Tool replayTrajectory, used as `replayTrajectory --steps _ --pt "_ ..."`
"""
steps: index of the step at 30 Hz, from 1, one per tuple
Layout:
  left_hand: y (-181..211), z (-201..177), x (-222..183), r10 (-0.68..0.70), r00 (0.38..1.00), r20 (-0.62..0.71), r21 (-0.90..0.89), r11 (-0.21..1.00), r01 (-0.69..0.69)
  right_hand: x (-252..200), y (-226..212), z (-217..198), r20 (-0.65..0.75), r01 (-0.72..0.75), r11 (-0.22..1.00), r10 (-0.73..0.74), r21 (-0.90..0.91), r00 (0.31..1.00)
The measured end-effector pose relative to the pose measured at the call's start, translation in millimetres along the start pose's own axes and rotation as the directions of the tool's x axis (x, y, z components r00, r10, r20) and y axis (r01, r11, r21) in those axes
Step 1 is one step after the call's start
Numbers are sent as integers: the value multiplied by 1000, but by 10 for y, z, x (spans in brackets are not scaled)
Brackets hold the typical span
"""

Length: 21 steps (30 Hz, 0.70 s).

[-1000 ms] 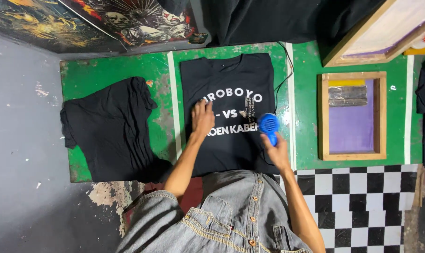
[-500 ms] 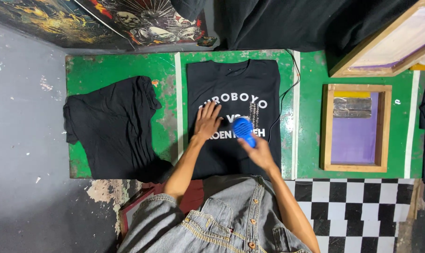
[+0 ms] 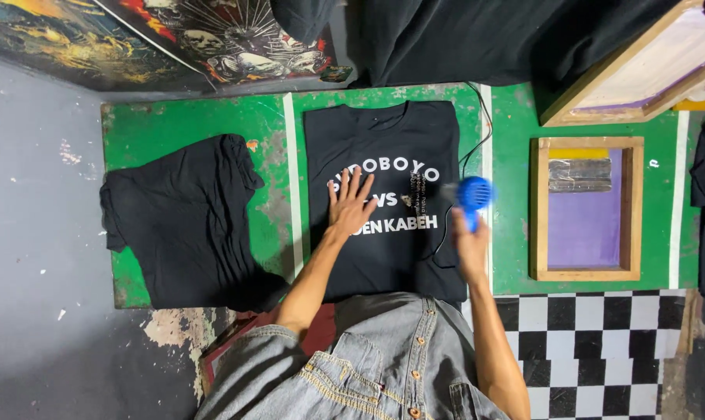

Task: Screen printing a design onto a black t-shirt using a frame and squeegee, then drying it with a hair dryer.

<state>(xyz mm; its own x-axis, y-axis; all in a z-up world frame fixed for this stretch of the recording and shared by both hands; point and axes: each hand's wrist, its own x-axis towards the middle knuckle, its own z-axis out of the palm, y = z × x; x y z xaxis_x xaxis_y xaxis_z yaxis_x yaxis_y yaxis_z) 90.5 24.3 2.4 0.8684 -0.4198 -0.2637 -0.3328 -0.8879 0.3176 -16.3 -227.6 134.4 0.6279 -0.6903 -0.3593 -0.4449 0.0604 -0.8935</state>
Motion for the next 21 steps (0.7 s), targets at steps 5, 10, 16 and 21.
replayTrajectory --steps 5,10,16,21 --pt "338 277 154 200 925 -322 92 979 -179 -533 -476 622 482 171 960 -45 -222 875" --pt "360 505 409 259 921 -290 294 940 -171 -579 -284 815 531 184 961 -48 -206 846" --pt "127 -88 340 74 987 141 86 992 -87 -245 -245 297 266 63 997 -48 -49 963" --pt "-259 -208 349 -7 998 67 108 994 0 -109 -160 -287 61 -28 999 26 34 998"
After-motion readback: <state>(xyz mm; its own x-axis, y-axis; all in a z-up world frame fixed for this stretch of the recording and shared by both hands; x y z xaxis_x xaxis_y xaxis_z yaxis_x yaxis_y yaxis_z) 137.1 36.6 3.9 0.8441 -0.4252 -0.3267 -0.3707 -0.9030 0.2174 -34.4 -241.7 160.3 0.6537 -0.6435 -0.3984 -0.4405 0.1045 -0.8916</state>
